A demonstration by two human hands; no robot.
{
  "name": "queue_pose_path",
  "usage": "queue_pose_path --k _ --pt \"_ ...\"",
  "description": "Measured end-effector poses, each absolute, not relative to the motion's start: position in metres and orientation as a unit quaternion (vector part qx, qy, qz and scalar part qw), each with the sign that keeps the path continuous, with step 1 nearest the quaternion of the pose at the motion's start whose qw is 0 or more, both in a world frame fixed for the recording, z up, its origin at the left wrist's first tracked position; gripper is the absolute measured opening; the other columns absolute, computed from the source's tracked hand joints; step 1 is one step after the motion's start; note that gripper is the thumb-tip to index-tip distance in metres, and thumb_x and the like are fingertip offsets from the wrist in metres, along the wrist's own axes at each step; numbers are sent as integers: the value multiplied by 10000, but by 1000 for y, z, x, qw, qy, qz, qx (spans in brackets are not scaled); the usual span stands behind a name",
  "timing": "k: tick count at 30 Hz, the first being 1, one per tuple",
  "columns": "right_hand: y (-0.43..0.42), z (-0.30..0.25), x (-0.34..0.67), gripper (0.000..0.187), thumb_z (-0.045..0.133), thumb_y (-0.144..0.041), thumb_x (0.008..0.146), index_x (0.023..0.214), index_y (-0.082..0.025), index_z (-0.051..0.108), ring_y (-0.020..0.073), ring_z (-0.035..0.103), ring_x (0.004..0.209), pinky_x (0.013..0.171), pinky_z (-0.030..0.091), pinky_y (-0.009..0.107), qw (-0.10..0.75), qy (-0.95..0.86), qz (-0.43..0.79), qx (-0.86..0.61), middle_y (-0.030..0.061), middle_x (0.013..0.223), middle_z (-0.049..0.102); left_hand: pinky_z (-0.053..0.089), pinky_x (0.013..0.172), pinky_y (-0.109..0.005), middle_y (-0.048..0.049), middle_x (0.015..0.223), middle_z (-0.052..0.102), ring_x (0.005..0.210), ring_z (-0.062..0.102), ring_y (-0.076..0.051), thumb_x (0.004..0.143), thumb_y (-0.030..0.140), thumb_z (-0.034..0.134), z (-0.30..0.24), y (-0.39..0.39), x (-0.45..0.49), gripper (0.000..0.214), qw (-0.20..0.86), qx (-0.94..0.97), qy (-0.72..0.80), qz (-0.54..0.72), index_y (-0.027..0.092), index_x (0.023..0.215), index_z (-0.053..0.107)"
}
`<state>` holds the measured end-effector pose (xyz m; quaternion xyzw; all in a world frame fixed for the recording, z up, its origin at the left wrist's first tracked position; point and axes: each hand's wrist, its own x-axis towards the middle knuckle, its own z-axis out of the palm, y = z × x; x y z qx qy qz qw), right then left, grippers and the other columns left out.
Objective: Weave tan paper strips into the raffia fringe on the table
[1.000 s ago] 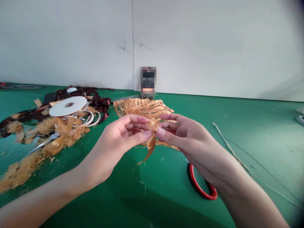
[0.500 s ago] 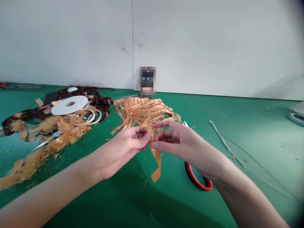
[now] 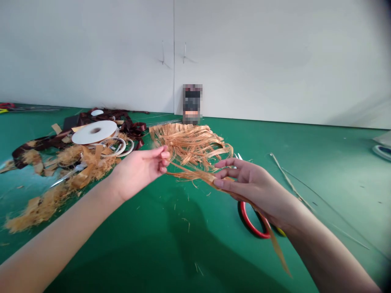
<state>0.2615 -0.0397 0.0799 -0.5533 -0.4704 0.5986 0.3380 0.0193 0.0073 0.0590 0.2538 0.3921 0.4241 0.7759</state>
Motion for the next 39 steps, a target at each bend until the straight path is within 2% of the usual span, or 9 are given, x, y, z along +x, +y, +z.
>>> queue_pose_path --k 4,6,9,11,18,21,26,33,39 --pt "-38 76 265 413 781 -327 705 1051 -191 600 166 696 841 782 545 311 328 -492 592 -548 26 829 719 386 823 -261 -25 1086 577 1010 521 -168 817 262 656 57 5 22 200 513 505 528 450 216 1009 625" --pt "-37 77 262 416 762 -317 726 1088 -201 593 167 701 826 784 547 329 302 -515 599 -534 24 824 731 354 927 -289 -27 1196 583 1140 491 -202 844 368 631 61 -6 32 237 481 609 501 382 243 1046 640" --pt "-34 81 255 348 765 -298 715 1016 -209 614 162 703 785 737 551 313 279 -519 615 -524 19 816 741 381 943 -318 -47 1251 596 1163 520 -219 865 406 596 66 -21 50 315 580 648 399 290 256 1142 612" --pt "-34 84 251 279 784 -279 683 897 -210 618 164 703 752 701 546 300 272 -521 617 -524 21 787 748 422 882 -324 -51 1162 644 1064 583 -212 848 385 624 64 -26 59 305 640 622 367 263 245 1119 615" --pt "-32 82 250 270 800 -263 630 695 -220 541 136 611 516 467 417 252 247 -593 509 -573 -19 571 679 371 709 -281 4 744 642 749 547 -146 738 369 737 52 -18 66 187 663 565 426 246 192 739 675" --pt "-31 81 251 264 803 -265 631 675 -217 546 142 631 555 498 449 262 254 -603 510 -559 -15 592 673 336 681 -275 13 723 593 714 495 -133 730 350 736 52 -15 64 185 683 536 439 231 182 725 659" --pt "-29 87 253 280 808 -243 651 678 -211 531 173 708 738 597 526 267 271 -567 620 -471 7 707 723 276 585 -252 31 704 439 623 339 -101 758 315 709 52 -15 63 209 799 443 351 205 171 671 585" --pt "-26 96 255 308 814 -157 642 695 -206 515 109 687 593 589 544 238 308 -537 702 -352 -29 666 720 185 511 -252 45 622 326 560 205 -97 675 414 792 55 -20 64 361 865 373 254 220 170 642 528" --pt "-23 93 256 330 815 -163 644 681 -205 490 115 689 612 550 519 224 311 -538 697 -357 -14 684 734 163 514 -279 37 643 290 541 158 -104 792 405 673 55 -16 59 289 855 399 239 229 179 671 539"
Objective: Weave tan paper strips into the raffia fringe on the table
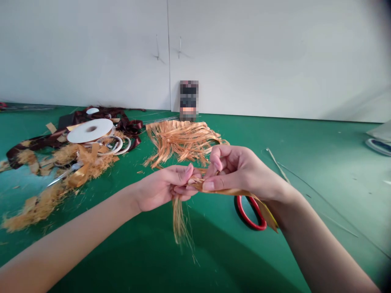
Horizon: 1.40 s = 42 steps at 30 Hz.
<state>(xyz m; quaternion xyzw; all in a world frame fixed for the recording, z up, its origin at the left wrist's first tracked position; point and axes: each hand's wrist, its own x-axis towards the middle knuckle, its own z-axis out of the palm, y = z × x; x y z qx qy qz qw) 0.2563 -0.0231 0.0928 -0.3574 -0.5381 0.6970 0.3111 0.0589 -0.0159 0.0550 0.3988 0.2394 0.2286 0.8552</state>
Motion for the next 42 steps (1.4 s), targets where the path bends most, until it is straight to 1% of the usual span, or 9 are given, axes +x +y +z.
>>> queue_pose_path --k 5,12,16,22,25,31,34,38,42 --pt "-22 88 257 354 822 -182 639 674 -198 471 96 646 566 479 453 205 301 -543 689 -374 -14 642 707 112 501 -287 56 595 334 504 109 -88 715 514 718 49 -9 54 381 820 459 269 211 191 652 526" --pt "-21 82 259 303 789 -153 691 706 -199 490 112 685 676 580 483 212 290 -532 697 -384 -22 659 711 149 494 -269 37 628 469 505 248 -69 681 481 766 44 -1 50 399 785 495 291 233 169 565 546" --pt "-19 82 260 308 796 -125 675 693 -191 496 91 668 643 558 471 191 287 -524 708 -377 -17 670 720 190 499 -254 31 596 495 542 354 -82 601 512 805 44 1 50 400 764 514 309 240 179 560 587" --pt "-17 77 262 309 800 -138 668 672 -186 495 74 642 578 493 431 171 284 -511 718 -378 -15 654 717 201 496 -250 37 542 474 529 347 -83 554 531 817 42 3 52 417 742 528 327 253 181 519 592" --pt "-16 74 262 287 798 -146 675 682 -182 513 98 683 665 574 486 188 291 -507 720 -375 -12 673 723 195 491 -247 37 546 461 533 356 -82 573 532 807 38 4 53 429 739 522 330 270 175 517 577" --pt "-15 76 261 310 819 -110 624 672 -178 520 39 561 478 415 364 149 286 -516 726 -353 -31 613 693 113 473 -259 50 544 409 469 218 -58 659 565 747 37 3 52 458 801 497 262 208 162 596 537" --pt "-15 77 266 308 835 -154 610 667 -187 535 70 599 512 447 416 180 284 -527 701 -388 -21 609 689 123 485 -270 55 530 328 474 194 -69 717 532 703 42 4 47 467 794 485 284 232 175 543 458" --pt "-14 74 282 286 842 -230 618 687 -204 566 151 696 644 550 513 239 291 -522 670 -441 -1 625 704 163 499 -280 47 518 296 489 231 -90 789 501 631 45 14 31 491 718 536 360 260 189 496 390" --pt "-14 74 293 239 824 -208 646 709 -199 593 131 697 622 541 505 208 288 -513 661 -465 -8 621 716 228 519 -277 26 529 405 502 321 -107 818 535 558 37 32 11 476 553 648 488 190 194 506 445"
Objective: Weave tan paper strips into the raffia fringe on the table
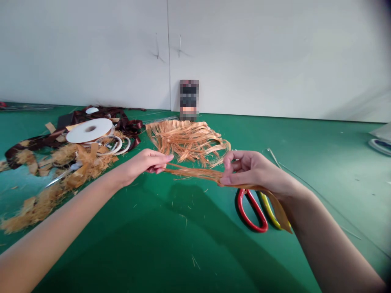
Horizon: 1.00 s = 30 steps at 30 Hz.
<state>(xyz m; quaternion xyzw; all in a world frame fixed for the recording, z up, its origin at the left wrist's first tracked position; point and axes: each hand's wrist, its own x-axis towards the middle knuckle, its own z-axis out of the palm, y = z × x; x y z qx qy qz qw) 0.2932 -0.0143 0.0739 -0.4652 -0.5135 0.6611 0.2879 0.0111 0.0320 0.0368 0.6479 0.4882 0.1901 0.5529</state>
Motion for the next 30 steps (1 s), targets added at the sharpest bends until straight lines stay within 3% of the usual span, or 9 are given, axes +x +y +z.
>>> queue_pose_path --k 4,7,13,20,24,30 --pt "-16 76 294 255 812 -205 660 843 -197 635 134 706 648 568 524 210 292 -514 646 -483 17 683 745 304 558 -282 4 637 534 560 444 -148 834 529 517 30 36 6 354 369 705 584 163 201 731 600" --pt "-16 76 291 284 804 -200 666 907 -208 653 138 714 681 628 555 233 298 -531 630 -482 19 744 754 389 659 -283 -29 883 631 752 556 -173 863 424 534 39 22 19 233 313 739 552 226 209 902 613" --pt "-14 80 278 205 770 -187 702 884 -231 688 151 731 769 738 583 262 322 -556 618 -453 9 770 758 417 802 -270 5 974 625 943 579 -155 866 317 598 72 -12 54 122 318 782 436 310 223 797 637" --pt "-13 99 257 137 794 -204 691 788 -217 699 151 736 780 749 590 247 423 -530 583 -448 5 765 767 423 786 -271 12 872 549 859 565 -140 784 334 711 81 -21 68 160 262 747 463 399 211 693 665" --pt "-16 99 245 158 804 -218 681 821 -211 732 161 736 815 768 589 249 461 -495 573 -463 7 784 777 437 709 -270 4 934 554 888 561 -154 781 383 706 80 -15 68 133 344 684 488 419 251 772 721" --pt "-22 94 234 203 784 -256 704 905 -241 761 158 718 912 815 574 243 497 -447 573 -473 9 950 777 443 771 -293 1 971 579 970 567 -176 793 346 697 76 -10 67 91 403 641 467 457 270 761 735"
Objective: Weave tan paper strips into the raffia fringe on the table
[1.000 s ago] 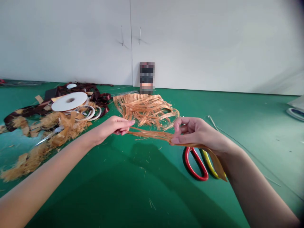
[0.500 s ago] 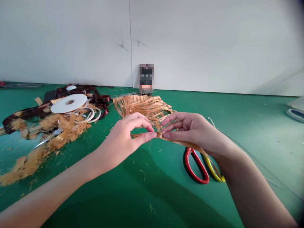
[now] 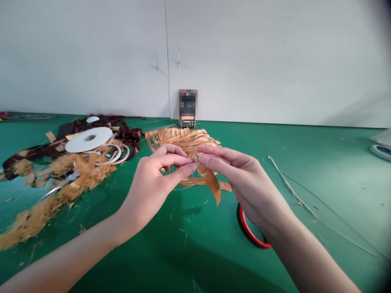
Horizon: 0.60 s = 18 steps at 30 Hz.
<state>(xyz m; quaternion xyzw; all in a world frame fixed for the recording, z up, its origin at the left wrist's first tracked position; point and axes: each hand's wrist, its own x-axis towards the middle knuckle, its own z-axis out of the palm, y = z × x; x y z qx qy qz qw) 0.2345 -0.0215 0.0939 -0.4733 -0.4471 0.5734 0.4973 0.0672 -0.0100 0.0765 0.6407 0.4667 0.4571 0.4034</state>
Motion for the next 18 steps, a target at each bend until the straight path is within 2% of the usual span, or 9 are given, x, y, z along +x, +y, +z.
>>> queue_pose_path --k 7,12,18 --pt "-23 97 230 281 820 -275 640 897 -207 728 189 724 835 773 574 302 506 -440 552 -496 15 780 768 446 722 -304 -30 956 575 915 563 -189 785 308 669 74 -9 69 108 411 639 478 441 224 732 711" --pt "-18 94 232 274 813 -245 642 887 -211 695 165 709 775 729 553 278 528 -421 539 -504 -22 667 728 454 742 -300 -24 975 559 957 555 -192 778 310 688 71 -9 70 95 396 642 478 450 241 720 716" --pt "-14 91 233 351 807 -241 658 957 -201 627 142 696 819 761 523 249 536 -377 586 -476 -14 778 741 447 745 -300 -17 964 547 951 549 -181 779 309 696 69 -10 71 76 396 627 479 470 256 739 734"
